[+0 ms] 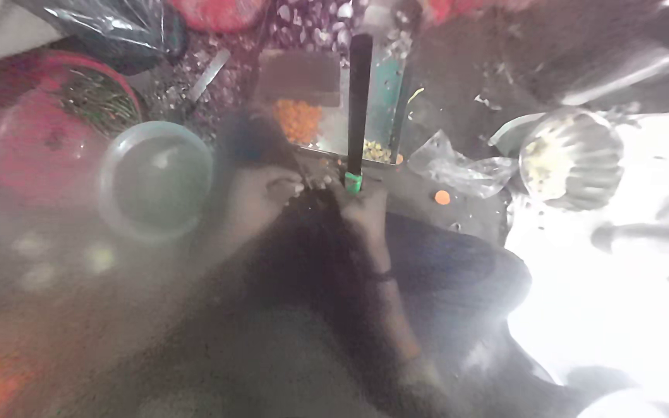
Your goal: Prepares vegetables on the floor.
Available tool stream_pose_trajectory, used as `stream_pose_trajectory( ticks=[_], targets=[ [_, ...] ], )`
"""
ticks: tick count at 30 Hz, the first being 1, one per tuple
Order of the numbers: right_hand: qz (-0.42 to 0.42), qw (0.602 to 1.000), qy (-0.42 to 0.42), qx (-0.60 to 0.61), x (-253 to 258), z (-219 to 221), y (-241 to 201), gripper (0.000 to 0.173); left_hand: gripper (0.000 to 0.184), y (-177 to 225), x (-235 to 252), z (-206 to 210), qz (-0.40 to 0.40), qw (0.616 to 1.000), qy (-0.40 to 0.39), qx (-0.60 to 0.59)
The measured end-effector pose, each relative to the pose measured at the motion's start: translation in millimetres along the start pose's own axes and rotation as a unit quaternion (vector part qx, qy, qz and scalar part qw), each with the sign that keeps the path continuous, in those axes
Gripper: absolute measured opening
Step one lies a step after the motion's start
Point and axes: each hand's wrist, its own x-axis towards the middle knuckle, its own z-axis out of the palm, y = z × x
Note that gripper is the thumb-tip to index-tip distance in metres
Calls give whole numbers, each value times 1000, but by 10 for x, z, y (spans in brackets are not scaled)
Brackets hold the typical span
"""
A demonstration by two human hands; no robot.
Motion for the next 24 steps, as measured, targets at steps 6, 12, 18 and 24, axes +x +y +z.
stream_pose_trajectory(
  ticks=[6,12,18,24],
  targets=[
    [-41,998,38,-27,-39,118,-21,26,16,30,1,130,79,988,46,123],
    [-88,995,35,-39,-67,121,-58,39,15,81,12,232,140,964,56,221],
    [-46,997,-52,40,-19,-41,31,38,18,125,62,80,126,981,-6,145],
    [-26,969,-143,199,32,-139,255,34,16,123,-39,-11,137,986,-66,68]
  ],
)
